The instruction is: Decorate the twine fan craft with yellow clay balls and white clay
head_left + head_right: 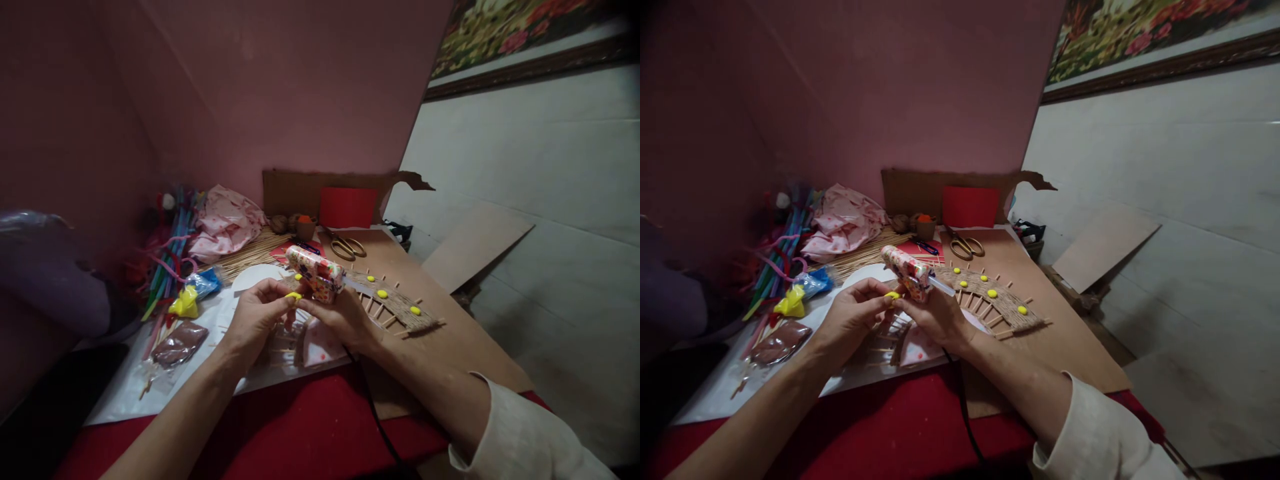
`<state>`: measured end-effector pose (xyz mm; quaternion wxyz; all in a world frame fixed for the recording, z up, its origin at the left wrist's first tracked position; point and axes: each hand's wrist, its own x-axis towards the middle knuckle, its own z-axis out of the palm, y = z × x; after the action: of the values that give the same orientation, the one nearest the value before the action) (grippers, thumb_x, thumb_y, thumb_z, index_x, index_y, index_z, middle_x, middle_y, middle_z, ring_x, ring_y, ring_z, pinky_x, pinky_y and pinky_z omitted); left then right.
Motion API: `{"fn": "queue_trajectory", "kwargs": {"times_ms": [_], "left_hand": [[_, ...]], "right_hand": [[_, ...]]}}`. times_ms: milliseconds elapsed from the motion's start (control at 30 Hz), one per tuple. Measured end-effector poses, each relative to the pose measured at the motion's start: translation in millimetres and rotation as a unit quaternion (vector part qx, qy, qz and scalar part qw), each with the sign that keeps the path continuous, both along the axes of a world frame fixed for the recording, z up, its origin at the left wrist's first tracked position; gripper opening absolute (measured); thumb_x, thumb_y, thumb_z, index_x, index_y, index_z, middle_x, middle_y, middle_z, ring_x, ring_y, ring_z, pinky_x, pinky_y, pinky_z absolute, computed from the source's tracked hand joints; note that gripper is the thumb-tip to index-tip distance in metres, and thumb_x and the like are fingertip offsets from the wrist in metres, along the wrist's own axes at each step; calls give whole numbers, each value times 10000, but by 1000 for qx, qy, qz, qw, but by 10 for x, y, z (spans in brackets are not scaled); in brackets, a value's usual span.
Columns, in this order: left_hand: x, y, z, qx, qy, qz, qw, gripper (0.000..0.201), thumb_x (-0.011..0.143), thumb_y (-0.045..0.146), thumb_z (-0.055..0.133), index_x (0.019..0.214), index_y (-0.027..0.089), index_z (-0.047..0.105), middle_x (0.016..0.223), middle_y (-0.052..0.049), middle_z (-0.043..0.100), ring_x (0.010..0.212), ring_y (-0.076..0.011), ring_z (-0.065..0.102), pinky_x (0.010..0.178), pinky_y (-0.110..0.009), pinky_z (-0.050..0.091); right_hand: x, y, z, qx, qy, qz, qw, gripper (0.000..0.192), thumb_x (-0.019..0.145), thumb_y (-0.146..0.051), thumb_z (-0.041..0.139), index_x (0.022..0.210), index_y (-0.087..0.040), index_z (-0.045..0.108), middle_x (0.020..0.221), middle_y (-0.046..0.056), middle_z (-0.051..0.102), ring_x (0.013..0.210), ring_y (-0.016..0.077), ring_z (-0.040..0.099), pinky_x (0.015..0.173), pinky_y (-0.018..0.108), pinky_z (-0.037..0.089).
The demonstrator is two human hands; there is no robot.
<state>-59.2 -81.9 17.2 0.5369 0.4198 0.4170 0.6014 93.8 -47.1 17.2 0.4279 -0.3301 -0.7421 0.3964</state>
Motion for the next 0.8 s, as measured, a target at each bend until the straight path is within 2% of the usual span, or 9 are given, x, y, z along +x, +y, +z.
{"fn": "queue_trajectory", "kwargs": {"times_ms": [100, 200, 267, 367, 433, 567, 667, 800], "left_hand": [[17, 2, 0, -4, -10, 1, 1000, 203, 584, 189, 775, 651, 136, 591, 569, 9, 593, 467, -88, 537, 441, -189, 410], [26, 14, 27, -26, -51, 2, 998, 193, 569, 143, 759, 641, 139, 579, 567, 20, 576, 457, -81, 526, 428, -181, 404], [5, 27, 59, -42, -88, 15, 995, 167, 583, 105, 724, 682, 142, 595, 608, 7, 597, 488, -82, 541, 444, -176, 420], [-63, 42, 104, -50, -125, 44, 990, 221, 612, 62, 679, 816, 137, 641, 645, -11, 610, 520, -76, 547, 465, -160, 433], [-98, 43, 117, -46, -136, 46, 989, 234, 639, 80, 684, 868, 117, 655, 641, -13, 595, 523, -68, 537, 468, -152, 433], [-80, 36, 85, -47, -138, 8, 989, 166, 680, 212, 727, 758, 94, 641, 643, -26, 582, 539, -71, 530, 474, -159, 433], [-55, 41, 44, -65, -106, -7, 992, 191, 644, 204, 755, 696, 99, 604, 647, -36, 594, 511, -69, 514, 438, -158, 396], [-78, 51, 34, -65, -88, 54, 993, 227, 651, 269, 749, 727, 110, 606, 558, 20, 522, 420, -37, 423, 371, -139, 286]], "right_hand": [[-6, 22, -32, -18, 5, -3, 1000, 131, 763, -288, 628, 856, -207, 673, 829, 20, 689, 772, 190, 634, 706, 308, 476], [-18, 39, -21, -49, 59, 15, 997, 121, 728, -235, 638, 838, -191, 663, 796, 15, 665, 744, 170, 613, 691, 289, 471], [-28, 48, 15, -99, 119, 37, 987, 135, 693, -211, 658, 823, -176, 644, 735, -1, 627, 654, 131, 579, 592, 241, 454], [-39, 60, 70, -181, 193, 44, 963, 225, 643, -200, 690, 852, -165, 615, 691, -19, 578, 525, 82, 508, 402, 176, 337], [-40, 73, 87, -213, 222, 45, 950, 276, 641, -237, 710, 884, -164, 601, 704, -15, 572, 506, 77, 502, 348, 162, 282], [-27, 108, 67, -245, 252, 48, 935, 333, 631, -287, 744, 901, -169, 588, 706, -23, 566, 475, 68, 492, 318, 158, 289], [-14, 135, 45, -258, 273, 55, 925, 356, 605, -260, 769, 898, -168, 588, 723, -25, 574, 460, 55, 474, 318, 153, 303], [-4, 154, 33, -253, 307, 56, 916, 352, 628, -222, 758, 932, -161, 593, 751, -10, 582, 516, 62, 514, 344, 134, 317]]}}
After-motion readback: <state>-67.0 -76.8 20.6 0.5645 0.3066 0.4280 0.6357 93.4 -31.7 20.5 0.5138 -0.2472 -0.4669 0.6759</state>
